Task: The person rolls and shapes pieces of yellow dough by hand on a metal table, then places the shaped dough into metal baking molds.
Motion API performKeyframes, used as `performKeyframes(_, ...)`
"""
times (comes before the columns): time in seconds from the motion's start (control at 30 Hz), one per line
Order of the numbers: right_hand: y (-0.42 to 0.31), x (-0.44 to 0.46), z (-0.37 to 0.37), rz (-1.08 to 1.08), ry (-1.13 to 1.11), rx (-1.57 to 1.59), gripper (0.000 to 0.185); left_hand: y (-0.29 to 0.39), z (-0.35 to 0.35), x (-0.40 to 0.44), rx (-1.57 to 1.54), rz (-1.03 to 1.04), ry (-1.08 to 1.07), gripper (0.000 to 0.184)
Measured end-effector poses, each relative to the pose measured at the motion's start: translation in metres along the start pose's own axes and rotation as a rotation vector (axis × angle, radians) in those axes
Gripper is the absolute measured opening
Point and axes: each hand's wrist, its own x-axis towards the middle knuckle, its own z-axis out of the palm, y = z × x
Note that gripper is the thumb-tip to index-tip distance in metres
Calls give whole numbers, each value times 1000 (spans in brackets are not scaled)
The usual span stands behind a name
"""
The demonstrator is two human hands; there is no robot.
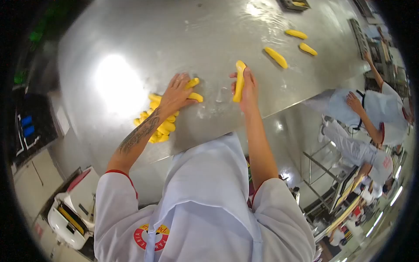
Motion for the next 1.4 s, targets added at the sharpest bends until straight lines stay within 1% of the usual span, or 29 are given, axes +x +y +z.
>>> performKeyframes(0.03, -11, -9, -8, -43, 99, -208, 49, 0, 5, 8, 19, -85, 23, 55)
performKeyframes(0.1, -2, -18, -27, -265, 137, -638, 49, 2, 8, 18, 66, -261, 54, 55)
performKeyframes(0.13, 10, -22, -38, -362, 154, -851, 49, 14, 13, 18, -36, -290, 12, 56)
performKeyframes(0.2, 52, -30, -53, -556, 68, -1373, 50, 47, 26, 18, -233, -364, -72, 58)
performKeyframes(0.23, 68, -30, -53, -645, 7, -1633, 50, 59, 31, 22, -162, -306, -17, 59)
performKeyframes(0.3, 78, -14, -49, -667, 31, -1539, 52, 84, 42, 28, -34, -196, 87, 61)
performKeyframes(0.33, 81, 0, -48, -674, 39, -1493, 53, 80, 51, 42, -11, -211, 134, 60)
performKeyframes(0.37, 73, 29, -44, -728, 116, -1501, 54, 67, 58, 68, 13, -228, 182, 59)
performKeyframes(0.43, 42, 92, -37, -826, 246, -1526, 56, 38, 57, 121, 154, -331, 216, 53)
performKeyframes(0.47, 28, 120, -36, -886, 314, -1542, 56, 20, 56, 150, 145, -414, 273, 52)
performKeyframes(0.5, 24, 140, -38, -896, 310, -1543, 57, 11, 56, 167, 137, -495, 336, 51)
performKeyframes(0.57, 15, 157, -43, -916, 310, -1551, 58, 22, 55, 159, 83, -357, 233, 55)
performKeyframes(0.6, 19, 142, -50, -911, 134, -1572, 60, 25, 51, 158, 63, -281, 195, 56)
performKeyframes(0.67, 31, 81, -70, -845, -173, -1527, 63, 59, 38, 103, -47, -81, -86, 66)
performKeyframes(0.7, 36, 41, -79, -779, -305, -1461, 65, 77, 30, 70, -53, -85, -163, 70)
performKeyframes(0.77, 50, -31, -101, -680, -404, -1508, 69, 99, 23, 5, -55, -65, -255, 77)
performKeyframes(0.8, 57, -47, -112, -667, -395, -1504, 70, 100, 26, -18, -55, -41, -272, 79)
performKeyframes(0.9, 54, -59, -115, -637, -343, -1504, 67, 94, 26, -34, -52, -18, -117, 68)
performKeyframes(0.97, 41, -24, -100, -654, -237, -1531, 62, 66, 37, 1, 22, -63, -120, 55)
performKeyframes(1.0, 46, -2, -97, -763, -232, -1484, 56, 56, 41, 23, 58, -75, -114, 49)
performKeyframes(1.07, 61, 46, -93, -984, -218, -1393, 47, 49, 45, 59, -129, -256, -9, 40)
performKeyframes(1.1, 49, 51, -79, -652, -92, -1074, 42, 49, 46, 72, -228, -356, 30, 36)
performKeyframes(1.13, 29, 52, -58, -331, 15, -735, 40, 54, 45, 85, -752, -707, 191, 35)
performKeyframes(1.17, 4, 52, -47, -26, 109, -382, 41, 56, 30, 98, -1061, -875, 279, 35)
performKeyframes(1.23, -41, 54, -45, 11, 108, 270, 47, 58, -24, 125, -1691, -1188, 441, 34)
performKeyframes(1.27, -70, 57, -47, 22, 98, 593, 52, 61, -42, 133, -1718, -1130, 471, 34)
performKeyframes(1.33, -150, 65, -55, -289, 157, 444, 53, 71, -72, 138, -1769, -1022, 526, 34)
performKeyframes(1.37, -195, 77, -69, -547, 324, 68, 45, 77, -81, 145, -1645, -997, 512, 34)
performKeyframes(1.4, -234, 87, -89, -750, 402, -157, 45, 83, -88, 150, -1519, -975, 498, 35)
